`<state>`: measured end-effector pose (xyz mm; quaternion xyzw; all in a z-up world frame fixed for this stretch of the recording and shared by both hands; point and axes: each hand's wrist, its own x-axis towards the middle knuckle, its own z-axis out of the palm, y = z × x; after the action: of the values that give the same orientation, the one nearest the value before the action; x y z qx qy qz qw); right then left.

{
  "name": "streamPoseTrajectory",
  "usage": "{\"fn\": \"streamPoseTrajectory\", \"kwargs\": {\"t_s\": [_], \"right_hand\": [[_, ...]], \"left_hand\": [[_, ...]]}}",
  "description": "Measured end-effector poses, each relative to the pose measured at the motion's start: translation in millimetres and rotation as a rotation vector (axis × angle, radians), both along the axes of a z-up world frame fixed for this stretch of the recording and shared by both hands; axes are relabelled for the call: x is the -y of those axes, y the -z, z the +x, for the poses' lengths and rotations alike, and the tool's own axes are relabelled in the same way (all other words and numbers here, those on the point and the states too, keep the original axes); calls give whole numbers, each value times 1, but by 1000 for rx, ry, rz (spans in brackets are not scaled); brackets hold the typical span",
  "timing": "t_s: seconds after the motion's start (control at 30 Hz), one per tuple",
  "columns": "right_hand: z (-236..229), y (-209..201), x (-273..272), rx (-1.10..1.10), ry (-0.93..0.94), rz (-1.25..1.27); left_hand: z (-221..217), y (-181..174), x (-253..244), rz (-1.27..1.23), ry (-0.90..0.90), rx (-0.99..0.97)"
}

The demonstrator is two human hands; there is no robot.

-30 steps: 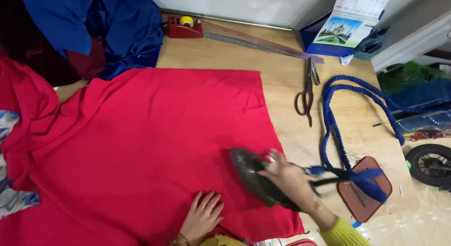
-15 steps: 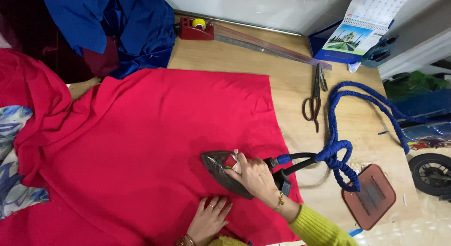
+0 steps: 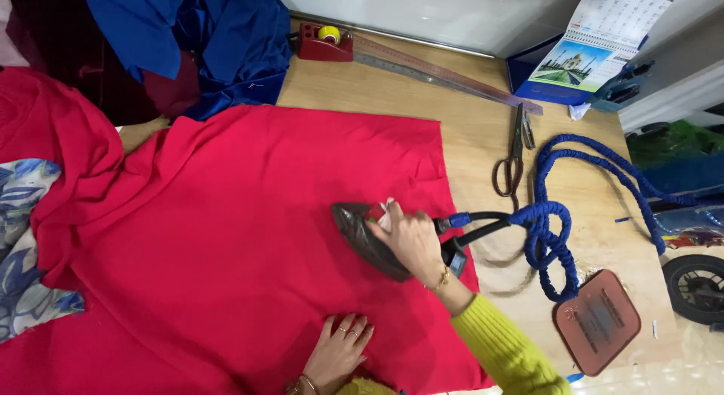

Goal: The person is using a steam iron to smooth out wrinkles on a large piece of red fabric laid out on a workbench.

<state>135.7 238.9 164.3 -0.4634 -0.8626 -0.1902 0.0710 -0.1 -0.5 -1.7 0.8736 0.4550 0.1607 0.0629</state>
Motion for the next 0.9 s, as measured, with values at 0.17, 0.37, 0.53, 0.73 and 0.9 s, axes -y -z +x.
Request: {"fn": "streamPoseTrajectory", "kwargs": {"t_s": [0.17,0.37,0.53,0.73,0.9], "right_hand": [[0,5,-32,-38,60,10],[-1,-9,-33,-113,9,-90],[0,-13,-34,-139,36,-204],[-3,-30,-40,-271,101,-559],[1,-10,-44,-254,110,-537]], "left_hand": [[-2,-7,-4,-11,20,24],[-21,-62,-42,34,-140,217],[-68,-53,-102,117,-512,123],[-110,-49,-122,67,-760,1],[-115,-52,-123,104,-769,-34]]}}
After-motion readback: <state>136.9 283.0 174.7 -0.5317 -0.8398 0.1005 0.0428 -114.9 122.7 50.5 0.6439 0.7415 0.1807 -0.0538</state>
